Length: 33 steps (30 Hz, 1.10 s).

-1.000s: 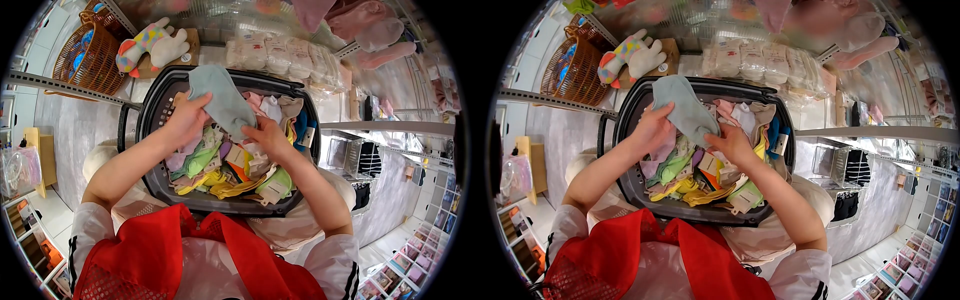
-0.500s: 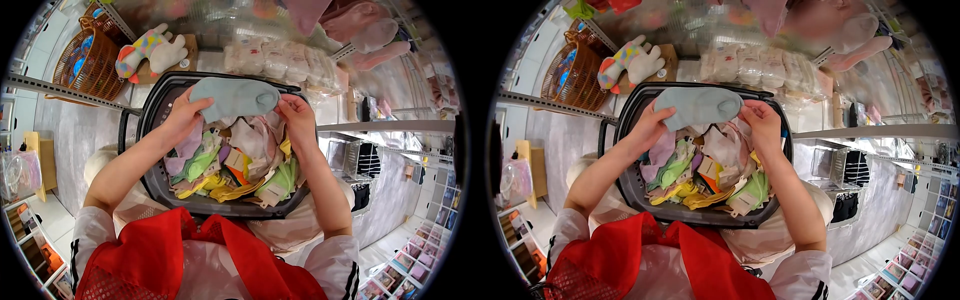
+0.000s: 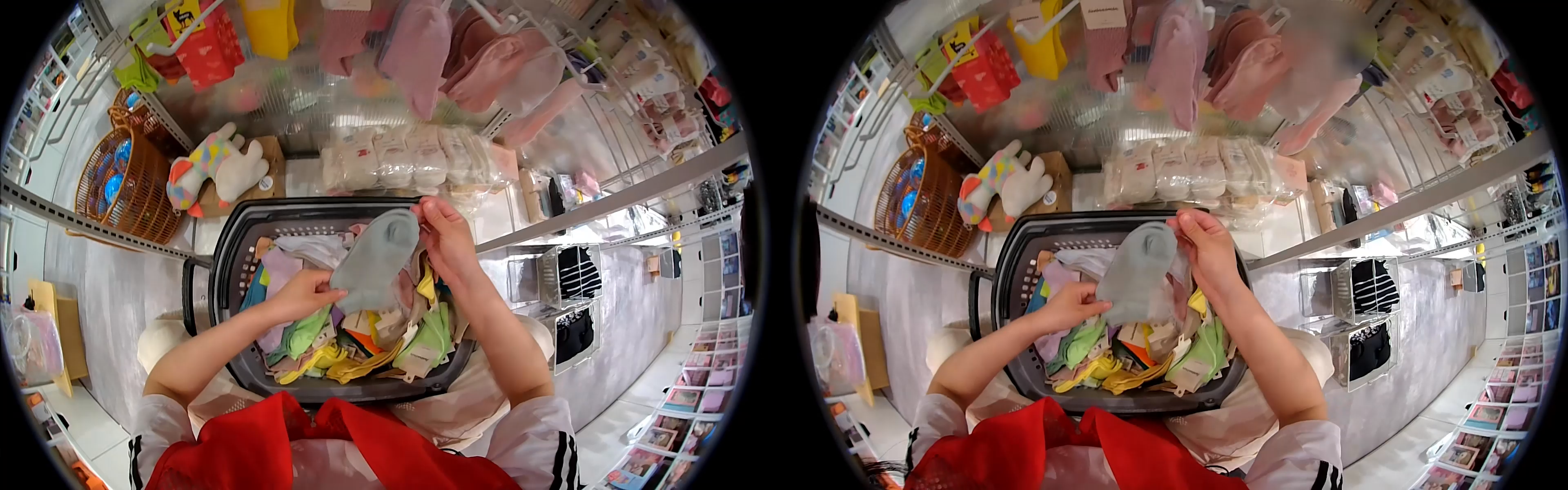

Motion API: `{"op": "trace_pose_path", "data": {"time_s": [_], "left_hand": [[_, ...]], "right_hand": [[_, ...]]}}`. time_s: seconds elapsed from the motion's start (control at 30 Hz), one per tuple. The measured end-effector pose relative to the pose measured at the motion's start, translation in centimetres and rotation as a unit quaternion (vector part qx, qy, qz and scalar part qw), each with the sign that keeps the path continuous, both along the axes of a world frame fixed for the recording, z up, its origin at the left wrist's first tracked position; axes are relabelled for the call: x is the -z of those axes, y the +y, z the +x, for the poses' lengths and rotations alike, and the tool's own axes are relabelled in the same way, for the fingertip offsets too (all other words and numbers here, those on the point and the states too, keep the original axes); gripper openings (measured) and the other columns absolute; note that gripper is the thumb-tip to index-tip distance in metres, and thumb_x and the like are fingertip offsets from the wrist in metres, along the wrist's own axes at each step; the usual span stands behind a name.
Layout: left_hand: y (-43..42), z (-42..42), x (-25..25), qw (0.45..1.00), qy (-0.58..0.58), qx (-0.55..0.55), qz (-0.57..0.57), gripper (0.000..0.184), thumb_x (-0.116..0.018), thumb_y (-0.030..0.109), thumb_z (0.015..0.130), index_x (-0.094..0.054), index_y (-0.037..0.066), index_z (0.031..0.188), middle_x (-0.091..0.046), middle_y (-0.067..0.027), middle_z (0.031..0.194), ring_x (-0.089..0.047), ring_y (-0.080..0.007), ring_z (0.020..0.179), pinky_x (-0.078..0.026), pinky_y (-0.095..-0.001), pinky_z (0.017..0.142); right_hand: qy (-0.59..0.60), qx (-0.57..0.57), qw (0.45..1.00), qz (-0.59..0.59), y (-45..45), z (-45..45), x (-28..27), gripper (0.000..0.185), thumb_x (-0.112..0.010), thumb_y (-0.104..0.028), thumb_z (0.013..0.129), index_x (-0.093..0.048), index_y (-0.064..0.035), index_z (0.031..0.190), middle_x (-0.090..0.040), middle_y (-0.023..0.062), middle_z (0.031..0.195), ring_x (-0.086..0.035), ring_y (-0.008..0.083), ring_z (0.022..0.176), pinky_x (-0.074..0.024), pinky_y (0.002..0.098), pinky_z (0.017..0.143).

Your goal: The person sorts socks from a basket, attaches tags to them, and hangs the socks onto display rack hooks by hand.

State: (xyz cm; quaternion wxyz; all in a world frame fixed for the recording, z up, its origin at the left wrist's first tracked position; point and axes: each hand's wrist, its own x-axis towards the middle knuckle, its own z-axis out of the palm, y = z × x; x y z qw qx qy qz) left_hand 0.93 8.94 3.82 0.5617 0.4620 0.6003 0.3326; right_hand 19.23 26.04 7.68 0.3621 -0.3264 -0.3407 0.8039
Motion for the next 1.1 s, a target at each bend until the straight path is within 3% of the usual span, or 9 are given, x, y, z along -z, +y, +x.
{"op": "trace_pose_path", "data": {"time_s": [0.2,0.3,0.33,0.57,0.6,0.7,0.83,1.0,1.1], "left_hand": [[0.0,0.5,-2.2,0.994,0.070,0.072,-0.032,0.024,-0.054,0.022,0.085,-0.059,0.001,0.077,-0.063,-0.0037,0.062,-0.042,-0.0024,0.050,-0.032,-0.0226,0.043],[-0.1,0.5,-1.4,0.989,0.119,0.088,0.002,0.020,-0.053,0.019,0.085,-0.059,0.000,0.080,-0.063,-0.0056,0.064,-0.049,-0.0077,0.052,-0.038,-0.0238,0.047],[-0.3,0.3,-0.5,0.986,0.134,0.097,0.029,0.018,-0.053,0.018,0.085,-0.058,0.001,0.084,-0.063,-0.0065,0.067,-0.052,-0.0112,0.055,-0.040,-0.0252,0.050],[-1.1,0.0,0.5,0.944,0.274,0.162,0.089,0.038,-0.053,0.020,0.082,-0.044,0.005,0.116,-0.063,-0.0115,0.082,-0.061,-0.0291,0.072,-0.047,-0.0369,0.062],[-1.0,-0.1,0.2,0.929,0.310,0.179,0.095,0.043,-0.053,0.021,0.082,-0.041,0.006,0.119,-0.063,-0.0123,0.081,-0.060,-0.0301,0.071,-0.047,-0.0381,0.062],[-1.1,-0.1,-0.9,0.849,0.458,0.235,0.120,0.048,-0.055,0.025,0.080,-0.039,0.006,0.122,-0.060,-0.0142,0.075,-0.059,-0.0323,0.069,-0.046,-0.0402,0.061],[-2.0,-0.8,0.7,0.810,0.494,0.236,0.210,0.049,-0.057,0.025,0.077,-0.040,0.006,0.120,-0.059,-0.0137,0.074,-0.059,-0.0317,0.066,-0.046,-0.0389,0.060],[-2.1,-0.6,-0.4,0.796,0.504,0.278,0.185,0.047,-0.057,0.025,0.077,-0.043,0.007,0.118,-0.060,-0.0130,0.077,-0.059,-0.0285,0.069,-0.046,-0.0367,0.062],[-2.2,-0.7,-0.1,0.786,0.517,0.282,0.187,0.045,-0.058,0.025,0.076,-0.045,0.007,0.115,-0.060,-0.0116,0.080,-0.060,-0.0272,0.071,-0.046,-0.0365,0.065]], "right_hand": [[0.002,-0.109,0.990,0.086,-0.3,0.3,-0.3,0.016,-0.050,-0.013,0.088,-0.055,0.0000,0.096,-0.059,0.0037,0.077,-0.054,0.0106,0.075,-0.0435,0.0221,0.069],[-0.171,-0.197,0.929,0.264,-1.3,-0.1,-1.2,0.020,-0.049,-0.010,0.087,-0.055,0.0017,0.101,-0.061,0.0053,0.079,-0.056,0.0090,0.072,-0.0441,0.0212,0.065],[-0.156,-0.212,0.928,0.264,-1.5,0.0,-1.5,0.022,-0.048,-0.006,0.086,-0.054,0.0019,0.105,-0.062,0.0067,0.083,-0.057,0.0105,0.077,-0.0457,0.0219,0.067],[-0.086,0.003,0.984,0.153,0.4,2.0,-3.1,0.020,-0.046,-0.002,0.086,-0.047,0.0023,0.106,-0.061,0.0101,0.084,-0.058,0.0131,0.075,-0.0479,0.0235,0.068],[-0.078,0.042,0.986,0.141,0.8,2.4,-3.7,0.010,-0.048,-0.003,0.085,-0.051,0.0011,0.094,-0.061,0.0094,0.083,-0.058,0.0127,0.072,-0.0466,0.0215,0.066],[-0.103,0.159,0.968,0.166,2.9,3.4,-5.5,0.007,-0.052,-0.006,0.082,-0.055,-0.0001,0.085,-0.061,0.0079,0.079,-0.057,0.0118,0.070,-0.0437,0.0198,0.060],[-0.150,0.253,0.911,0.291,7.4,3.4,-11.1,0.017,-0.057,-0.008,0.079,-0.060,0.0013,0.093,-0.059,0.0039,0.072,-0.055,0.0104,0.062,-0.0406,0.0221,0.053],[-0.215,0.244,0.820,0.471,13.6,2.9,-17.9,0.022,-0.059,-0.014,0.080,-0.061,0.0004,0.097,-0.061,0.0044,0.085,-0.057,0.0117,0.074,-0.0459,0.0240,0.065],[-0.238,0.161,0.796,0.533,14.1,1.5,-20.4,0.019,-0.060,-0.012,0.079,-0.063,0.0015,0.092,-0.062,0.0065,0.081,-0.057,0.0109,0.069,-0.0461,0.0224,0.062]]}}
